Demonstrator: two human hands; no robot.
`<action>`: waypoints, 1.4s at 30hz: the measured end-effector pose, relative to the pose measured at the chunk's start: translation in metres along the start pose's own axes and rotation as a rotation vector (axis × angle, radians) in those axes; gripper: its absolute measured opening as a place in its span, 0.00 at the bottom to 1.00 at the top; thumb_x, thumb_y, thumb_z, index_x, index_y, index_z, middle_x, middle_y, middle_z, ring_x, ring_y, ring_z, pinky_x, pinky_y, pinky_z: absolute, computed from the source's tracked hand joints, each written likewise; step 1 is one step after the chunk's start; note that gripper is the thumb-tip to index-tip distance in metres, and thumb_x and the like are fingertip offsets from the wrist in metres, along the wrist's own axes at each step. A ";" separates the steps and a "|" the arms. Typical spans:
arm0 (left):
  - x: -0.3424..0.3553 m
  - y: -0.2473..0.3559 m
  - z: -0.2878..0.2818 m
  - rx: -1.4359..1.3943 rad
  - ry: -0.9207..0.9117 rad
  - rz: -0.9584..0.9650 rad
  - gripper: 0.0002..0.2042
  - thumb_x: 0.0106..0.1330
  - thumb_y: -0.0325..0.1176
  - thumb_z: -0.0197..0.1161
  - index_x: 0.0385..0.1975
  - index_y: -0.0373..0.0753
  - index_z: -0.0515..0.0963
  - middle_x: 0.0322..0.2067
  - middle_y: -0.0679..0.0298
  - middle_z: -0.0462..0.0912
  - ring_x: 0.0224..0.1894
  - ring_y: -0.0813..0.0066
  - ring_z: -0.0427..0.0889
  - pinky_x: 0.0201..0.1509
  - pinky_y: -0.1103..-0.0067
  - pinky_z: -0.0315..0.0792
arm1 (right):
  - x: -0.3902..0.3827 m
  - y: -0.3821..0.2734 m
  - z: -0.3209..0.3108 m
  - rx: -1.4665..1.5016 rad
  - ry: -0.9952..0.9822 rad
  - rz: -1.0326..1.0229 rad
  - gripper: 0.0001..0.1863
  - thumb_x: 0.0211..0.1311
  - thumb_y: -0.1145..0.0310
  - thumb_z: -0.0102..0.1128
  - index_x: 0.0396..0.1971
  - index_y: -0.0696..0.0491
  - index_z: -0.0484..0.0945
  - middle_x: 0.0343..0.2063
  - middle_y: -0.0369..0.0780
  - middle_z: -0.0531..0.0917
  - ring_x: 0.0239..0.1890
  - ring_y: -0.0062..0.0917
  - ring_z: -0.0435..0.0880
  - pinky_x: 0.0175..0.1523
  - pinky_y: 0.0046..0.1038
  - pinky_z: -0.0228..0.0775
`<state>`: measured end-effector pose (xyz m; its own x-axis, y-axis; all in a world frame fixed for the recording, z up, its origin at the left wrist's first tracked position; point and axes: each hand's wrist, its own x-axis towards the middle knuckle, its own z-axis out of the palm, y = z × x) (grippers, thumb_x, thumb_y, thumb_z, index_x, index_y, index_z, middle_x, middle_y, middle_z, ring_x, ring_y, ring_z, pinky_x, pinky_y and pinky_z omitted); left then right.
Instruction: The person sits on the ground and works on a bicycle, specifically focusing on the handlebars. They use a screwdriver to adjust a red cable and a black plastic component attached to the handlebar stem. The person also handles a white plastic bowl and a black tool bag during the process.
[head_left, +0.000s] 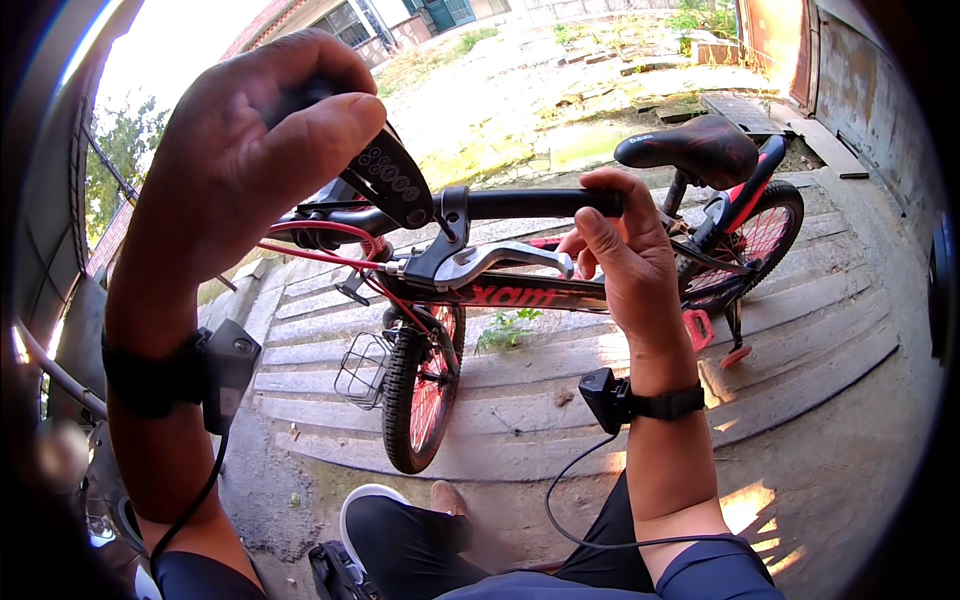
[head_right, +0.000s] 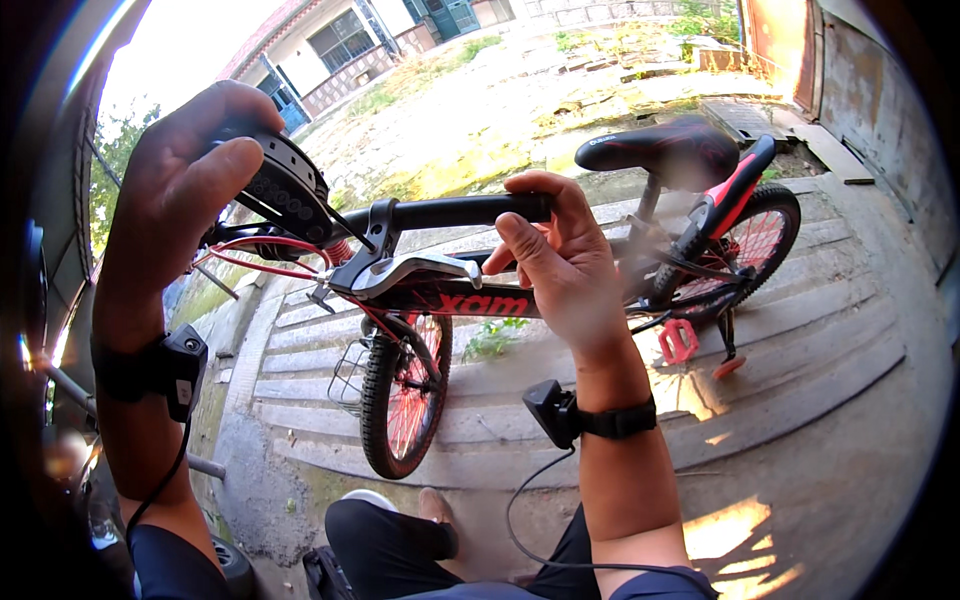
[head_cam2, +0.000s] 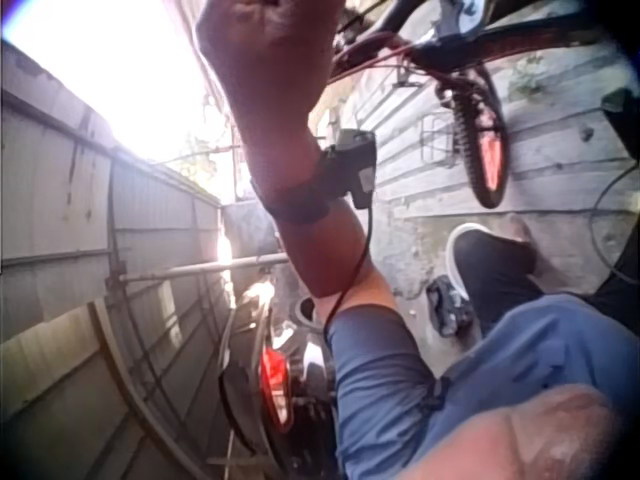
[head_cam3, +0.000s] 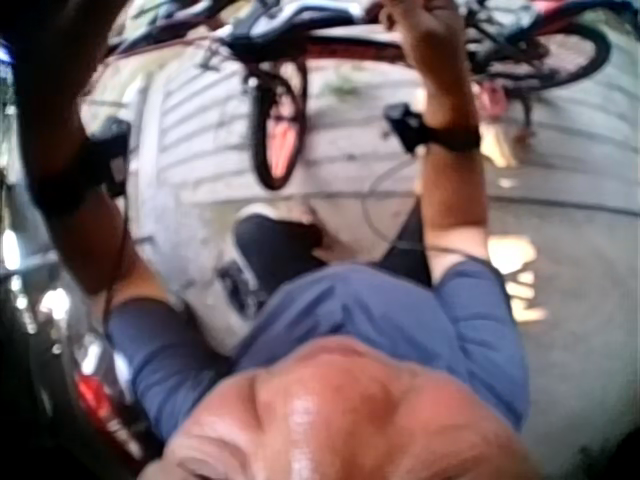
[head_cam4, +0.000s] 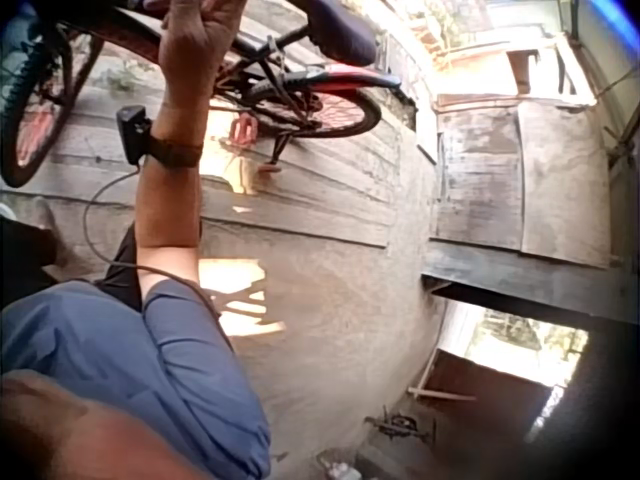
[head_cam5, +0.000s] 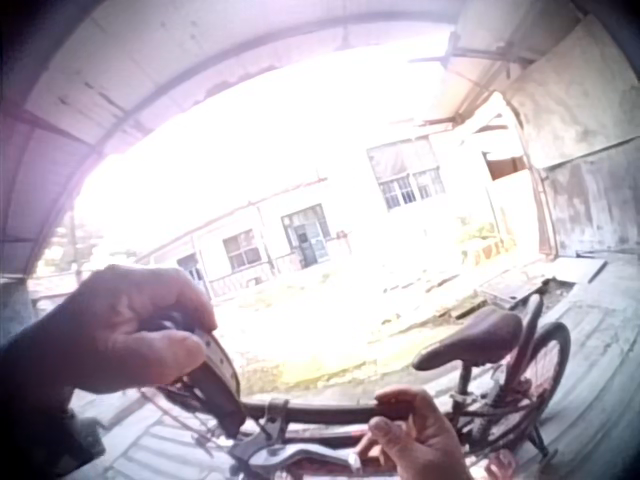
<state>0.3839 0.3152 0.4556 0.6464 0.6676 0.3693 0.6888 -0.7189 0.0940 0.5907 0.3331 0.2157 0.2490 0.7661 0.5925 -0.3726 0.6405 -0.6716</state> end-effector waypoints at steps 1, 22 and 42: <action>0.000 0.000 -0.002 -0.008 -0.025 0.001 0.20 0.58 0.46 0.56 0.42 0.36 0.76 0.32 0.64 0.77 0.36 0.78 0.77 0.44 0.80 0.70 | 0.000 0.001 0.000 0.006 -0.009 0.005 0.17 0.68 0.66 0.60 0.53 0.51 0.70 0.26 0.30 0.79 0.25 0.12 0.80 0.25 0.13 0.59; 0.015 -0.009 -0.007 -0.128 -0.149 0.032 0.34 0.48 0.62 0.61 0.49 0.41 0.75 0.38 0.63 0.78 0.40 0.73 0.80 0.44 0.79 0.73 | -0.014 0.034 0.046 0.512 -0.142 0.233 0.25 0.66 0.73 0.59 0.62 0.50 0.66 0.57 0.41 0.75 0.36 0.12 0.77 0.32 0.16 0.71; 0.018 -0.009 0.005 -0.088 -0.023 0.033 0.24 0.63 0.55 0.59 0.43 0.38 0.78 0.27 0.68 0.78 0.28 0.84 0.75 0.30 0.83 0.68 | -0.016 0.030 0.057 0.545 -0.172 0.277 0.22 0.71 0.66 0.52 0.62 0.49 0.64 0.57 0.44 0.73 0.48 0.30 0.84 0.28 0.14 0.68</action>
<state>0.3909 0.3347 0.4572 0.6763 0.6469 0.3523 0.6363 -0.7540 0.1631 0.5252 0.3369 0.2115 -0.0523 0.8511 0.5224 -0.8155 0.2655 -0.5142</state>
